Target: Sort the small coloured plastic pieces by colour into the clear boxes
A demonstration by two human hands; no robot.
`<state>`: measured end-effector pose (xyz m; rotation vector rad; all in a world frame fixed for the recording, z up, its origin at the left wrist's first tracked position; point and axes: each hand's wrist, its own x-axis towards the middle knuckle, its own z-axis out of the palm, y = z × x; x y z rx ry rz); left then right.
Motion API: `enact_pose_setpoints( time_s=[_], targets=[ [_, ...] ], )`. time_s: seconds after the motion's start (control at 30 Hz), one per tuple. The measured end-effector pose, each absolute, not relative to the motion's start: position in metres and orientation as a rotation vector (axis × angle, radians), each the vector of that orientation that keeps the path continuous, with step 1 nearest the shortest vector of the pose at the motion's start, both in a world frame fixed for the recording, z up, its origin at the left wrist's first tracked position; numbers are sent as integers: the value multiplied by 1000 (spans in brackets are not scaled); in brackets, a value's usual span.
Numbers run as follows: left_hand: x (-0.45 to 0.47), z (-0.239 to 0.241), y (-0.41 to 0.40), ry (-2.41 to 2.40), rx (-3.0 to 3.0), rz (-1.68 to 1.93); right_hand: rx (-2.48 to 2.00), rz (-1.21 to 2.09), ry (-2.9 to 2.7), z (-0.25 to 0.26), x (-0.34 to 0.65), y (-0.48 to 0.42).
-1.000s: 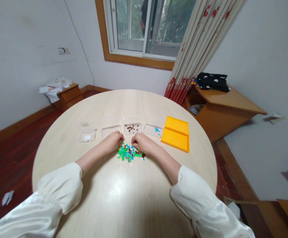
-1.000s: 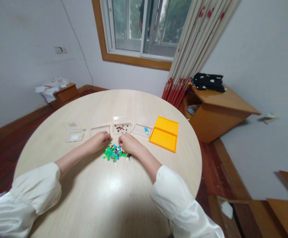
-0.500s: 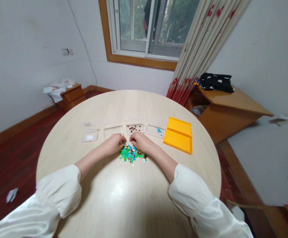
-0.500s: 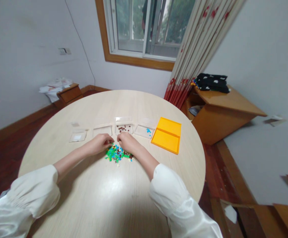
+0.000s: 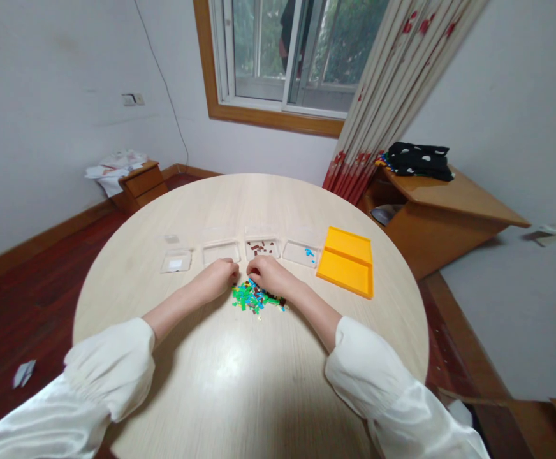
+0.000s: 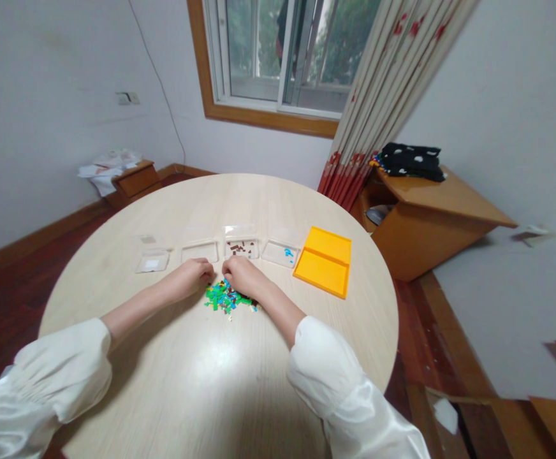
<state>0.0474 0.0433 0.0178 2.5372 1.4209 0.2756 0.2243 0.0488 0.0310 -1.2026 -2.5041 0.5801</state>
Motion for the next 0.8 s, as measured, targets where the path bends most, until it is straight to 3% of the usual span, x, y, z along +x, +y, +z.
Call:
enact_pose_setpoints(
  time_s=[0.33,0.53,0.8],
  targets=[
    [22,62,67,1685,2367,492,-1213,496,-2360,54,178,79],
    [25,42,41,1612,2320,312,-1079,637,-2676,45,187,70],
    [38,35,15,1537,2242,327,-1015,549,-2769,31,187,68]
  ],
)
